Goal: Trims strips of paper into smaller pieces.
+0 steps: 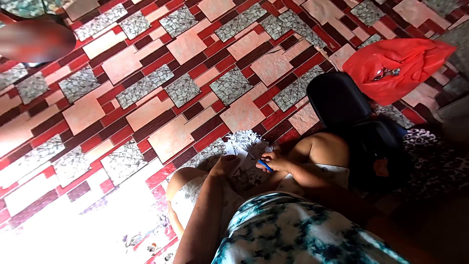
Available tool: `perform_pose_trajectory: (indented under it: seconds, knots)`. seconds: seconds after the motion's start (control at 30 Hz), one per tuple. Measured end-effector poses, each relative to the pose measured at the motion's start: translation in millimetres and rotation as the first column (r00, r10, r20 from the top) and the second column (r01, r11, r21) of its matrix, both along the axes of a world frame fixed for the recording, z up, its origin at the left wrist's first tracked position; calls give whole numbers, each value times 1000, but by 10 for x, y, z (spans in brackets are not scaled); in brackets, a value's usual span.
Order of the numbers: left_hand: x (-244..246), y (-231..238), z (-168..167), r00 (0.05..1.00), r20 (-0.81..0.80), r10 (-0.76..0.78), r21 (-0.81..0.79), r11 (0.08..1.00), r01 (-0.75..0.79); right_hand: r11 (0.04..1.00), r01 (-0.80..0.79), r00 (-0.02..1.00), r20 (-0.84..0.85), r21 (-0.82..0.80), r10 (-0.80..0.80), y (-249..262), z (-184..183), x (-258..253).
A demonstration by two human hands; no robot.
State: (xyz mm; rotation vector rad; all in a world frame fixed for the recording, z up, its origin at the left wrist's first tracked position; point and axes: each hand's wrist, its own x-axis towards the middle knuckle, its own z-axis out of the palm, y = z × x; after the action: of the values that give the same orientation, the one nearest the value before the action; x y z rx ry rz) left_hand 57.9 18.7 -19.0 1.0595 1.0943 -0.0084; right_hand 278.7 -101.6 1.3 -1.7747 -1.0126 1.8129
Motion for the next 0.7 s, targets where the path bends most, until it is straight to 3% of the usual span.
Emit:
perform_pose_trajectory:
  seconds: [0.5, 0.7]
  knots:
    - [26, -9, -7, 1000, 6, -9, -16, 1000, 9, 994, 13, 1000, 1, 107, -13, -33, -108, 19]
    - [28, -2, -9, 1000, 5, -2, -7, 1000, 2, 1000, -8, 1000, 0, 18, 8, 1, -17, 4]
